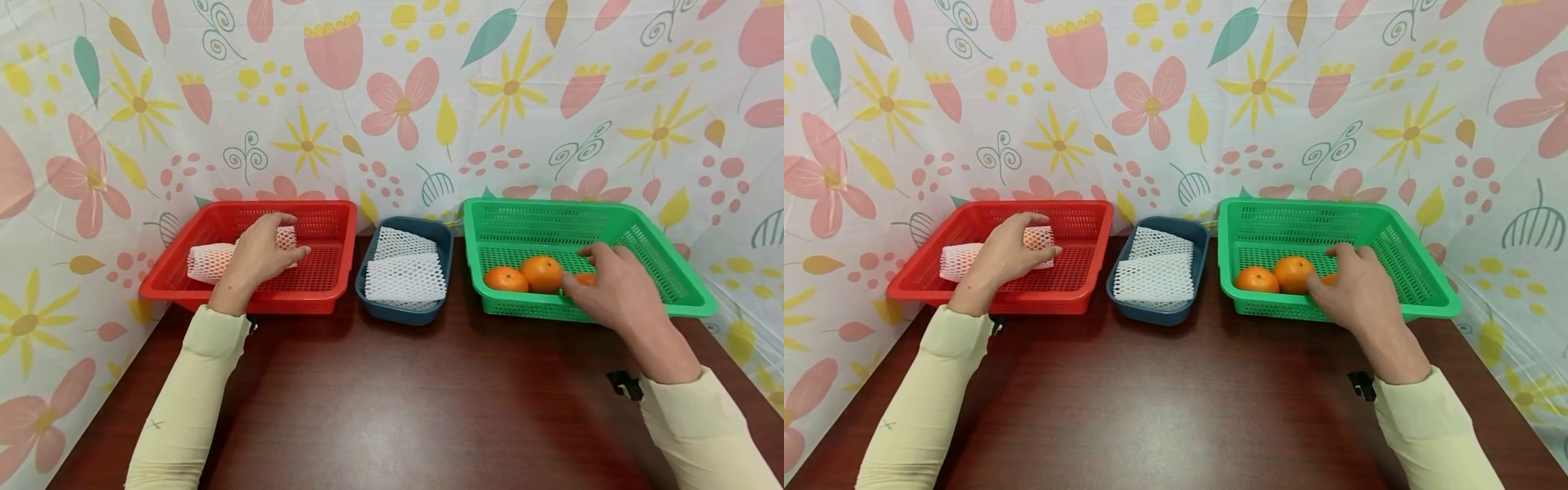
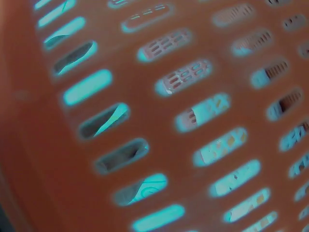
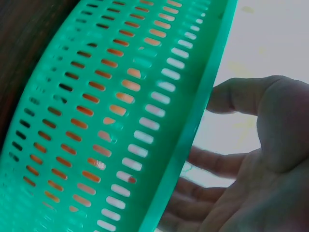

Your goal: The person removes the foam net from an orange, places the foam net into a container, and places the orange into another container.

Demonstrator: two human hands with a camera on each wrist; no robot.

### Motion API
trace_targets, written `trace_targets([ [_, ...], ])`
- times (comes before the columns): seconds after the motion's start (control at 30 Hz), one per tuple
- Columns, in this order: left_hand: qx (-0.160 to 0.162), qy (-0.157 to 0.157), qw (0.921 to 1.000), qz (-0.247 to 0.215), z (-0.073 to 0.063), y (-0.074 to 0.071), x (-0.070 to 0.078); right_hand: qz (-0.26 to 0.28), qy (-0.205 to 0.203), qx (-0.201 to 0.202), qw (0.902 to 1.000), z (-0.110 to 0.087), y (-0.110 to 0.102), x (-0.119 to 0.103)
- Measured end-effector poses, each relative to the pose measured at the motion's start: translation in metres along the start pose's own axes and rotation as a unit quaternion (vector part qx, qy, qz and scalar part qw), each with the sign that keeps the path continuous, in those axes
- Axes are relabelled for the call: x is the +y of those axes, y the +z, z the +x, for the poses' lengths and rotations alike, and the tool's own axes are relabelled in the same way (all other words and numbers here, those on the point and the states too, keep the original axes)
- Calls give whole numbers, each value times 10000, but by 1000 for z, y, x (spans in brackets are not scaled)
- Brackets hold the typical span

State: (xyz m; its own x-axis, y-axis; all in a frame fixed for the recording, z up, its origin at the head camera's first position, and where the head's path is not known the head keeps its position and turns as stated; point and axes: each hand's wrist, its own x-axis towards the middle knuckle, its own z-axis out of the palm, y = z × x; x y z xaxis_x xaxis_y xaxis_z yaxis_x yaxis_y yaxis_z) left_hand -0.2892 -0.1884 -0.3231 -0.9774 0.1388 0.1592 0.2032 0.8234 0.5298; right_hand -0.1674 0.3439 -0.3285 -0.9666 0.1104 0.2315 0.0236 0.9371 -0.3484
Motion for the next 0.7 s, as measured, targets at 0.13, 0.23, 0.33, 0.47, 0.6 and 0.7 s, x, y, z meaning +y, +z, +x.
trace_targets([
  [0.13,-99,-36,9999,70,1,0,-3,187,-452,301,9983,-2,2,-11],
  [0.23,-151,-75,9998,95,2,1,-5,303,-708,520,9957,-4,3,-17],
  [0.33,-191,-145,9997,65,3,0,-7,419,-854,613,9936,-7,3,-23],
  [0.47,-293,-257,9992,46,3,1,-9,477,-1113,625,9907,-12,4,-29],
  [0.6,-330,-283,9990,76,4,2,-11,468,-1346,670,9875,-16,6,-35],
  [0.7,-328,-296,9989,128,4,3,-12,473,-1468,725,9854,-19,6,-40],
])
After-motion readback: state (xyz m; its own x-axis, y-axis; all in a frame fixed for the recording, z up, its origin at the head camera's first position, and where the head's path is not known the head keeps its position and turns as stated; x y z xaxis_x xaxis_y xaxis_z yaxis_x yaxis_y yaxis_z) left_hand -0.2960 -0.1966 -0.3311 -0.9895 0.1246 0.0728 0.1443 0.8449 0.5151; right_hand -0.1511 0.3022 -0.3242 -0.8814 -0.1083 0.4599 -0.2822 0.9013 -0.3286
